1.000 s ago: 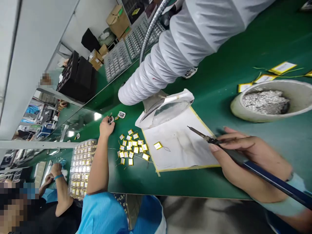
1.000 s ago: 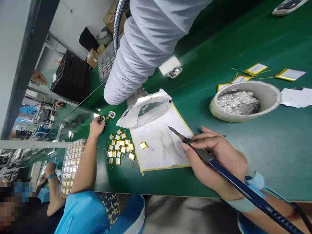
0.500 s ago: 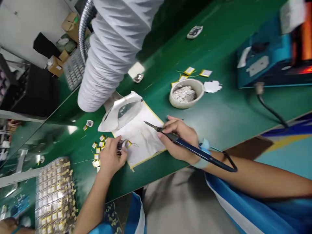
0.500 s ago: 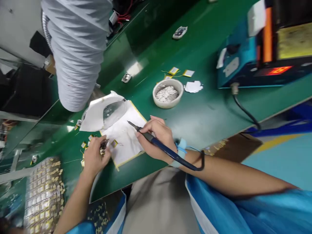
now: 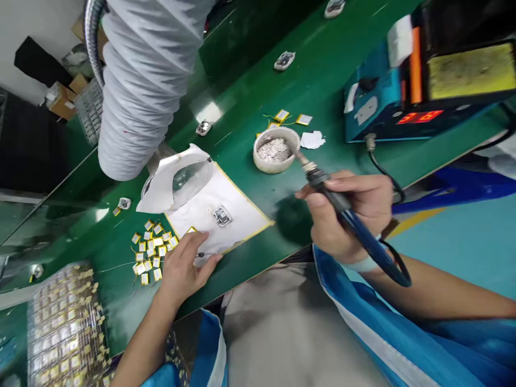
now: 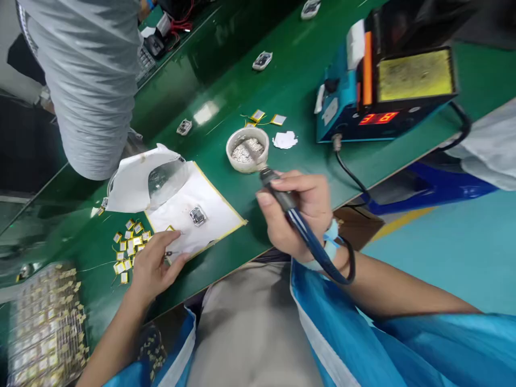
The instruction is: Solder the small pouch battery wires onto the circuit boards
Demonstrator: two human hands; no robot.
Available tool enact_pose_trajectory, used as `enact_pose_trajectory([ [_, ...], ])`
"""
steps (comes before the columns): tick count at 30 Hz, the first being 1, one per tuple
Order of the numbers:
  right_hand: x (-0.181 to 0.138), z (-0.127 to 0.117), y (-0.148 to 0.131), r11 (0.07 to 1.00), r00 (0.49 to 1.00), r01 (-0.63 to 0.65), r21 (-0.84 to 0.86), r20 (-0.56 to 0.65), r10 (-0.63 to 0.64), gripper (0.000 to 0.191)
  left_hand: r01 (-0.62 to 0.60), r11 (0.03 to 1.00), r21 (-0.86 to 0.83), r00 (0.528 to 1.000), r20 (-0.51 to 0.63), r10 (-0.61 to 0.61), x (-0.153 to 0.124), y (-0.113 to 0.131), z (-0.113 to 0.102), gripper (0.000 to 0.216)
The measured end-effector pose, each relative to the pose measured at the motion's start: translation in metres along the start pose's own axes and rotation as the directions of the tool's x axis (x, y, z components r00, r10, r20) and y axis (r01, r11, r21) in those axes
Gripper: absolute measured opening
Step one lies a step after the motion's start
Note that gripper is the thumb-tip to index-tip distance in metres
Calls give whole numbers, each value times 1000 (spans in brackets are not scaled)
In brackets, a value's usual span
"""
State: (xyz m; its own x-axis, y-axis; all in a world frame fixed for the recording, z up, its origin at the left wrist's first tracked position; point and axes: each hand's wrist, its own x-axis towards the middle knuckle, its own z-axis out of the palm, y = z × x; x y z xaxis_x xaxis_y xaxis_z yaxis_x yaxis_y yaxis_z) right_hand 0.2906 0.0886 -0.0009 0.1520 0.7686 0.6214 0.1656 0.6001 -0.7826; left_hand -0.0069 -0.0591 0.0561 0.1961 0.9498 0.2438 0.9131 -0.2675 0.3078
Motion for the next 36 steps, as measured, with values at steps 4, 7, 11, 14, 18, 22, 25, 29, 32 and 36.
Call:
enact_pose_trajectory([
  [4,-6,-1,28,987,997,-65,-149,34,70,21,-80,996,27,991,105,77,-42,-9,-12,28],
  [7,-11,7,12,982,982,-141,-127,110,155,21,-81,996,42,992,98,76,-56,-15,-7,17],
  [11,-6,27,-32,986,883,-169,-7,444,154,17,0,1000,-21,999,-53,-1,-39,-19,3,14],
  [14,1,46,-48,981,785,-190,22,604,139,14,8,999,-52,989,-145,-15,-7,-20,14,14],
  [18,-1,64,-44,972,801,-234,6,568,189,19,12,1000,-6,976,-215,-13,26,-24,34,13],
  [22,-11,68,-35,957,842,-290,0,475,255,23,-24,997,70,967,-250,41,32,-33,51,17],
  [25,-15,67,-32,963,847,-270,9,478,233,24,-43,998,53,967,-248,55,32,-37,55,22],
  [29,-15,67,-31,970,847,-244,12,490,207,23,-64,996,57,974,-213,75,34,-39,57,27],
  [32,-15,67,-30,974,855,-228,13,481,194,22,-75,991,115,978,-183,95,36,-38,58,29],
  [36,-16,67,-30,975,853,-220,7,487,189,23,-98,981,165,984,-131,120,34,-37,57,36],
])
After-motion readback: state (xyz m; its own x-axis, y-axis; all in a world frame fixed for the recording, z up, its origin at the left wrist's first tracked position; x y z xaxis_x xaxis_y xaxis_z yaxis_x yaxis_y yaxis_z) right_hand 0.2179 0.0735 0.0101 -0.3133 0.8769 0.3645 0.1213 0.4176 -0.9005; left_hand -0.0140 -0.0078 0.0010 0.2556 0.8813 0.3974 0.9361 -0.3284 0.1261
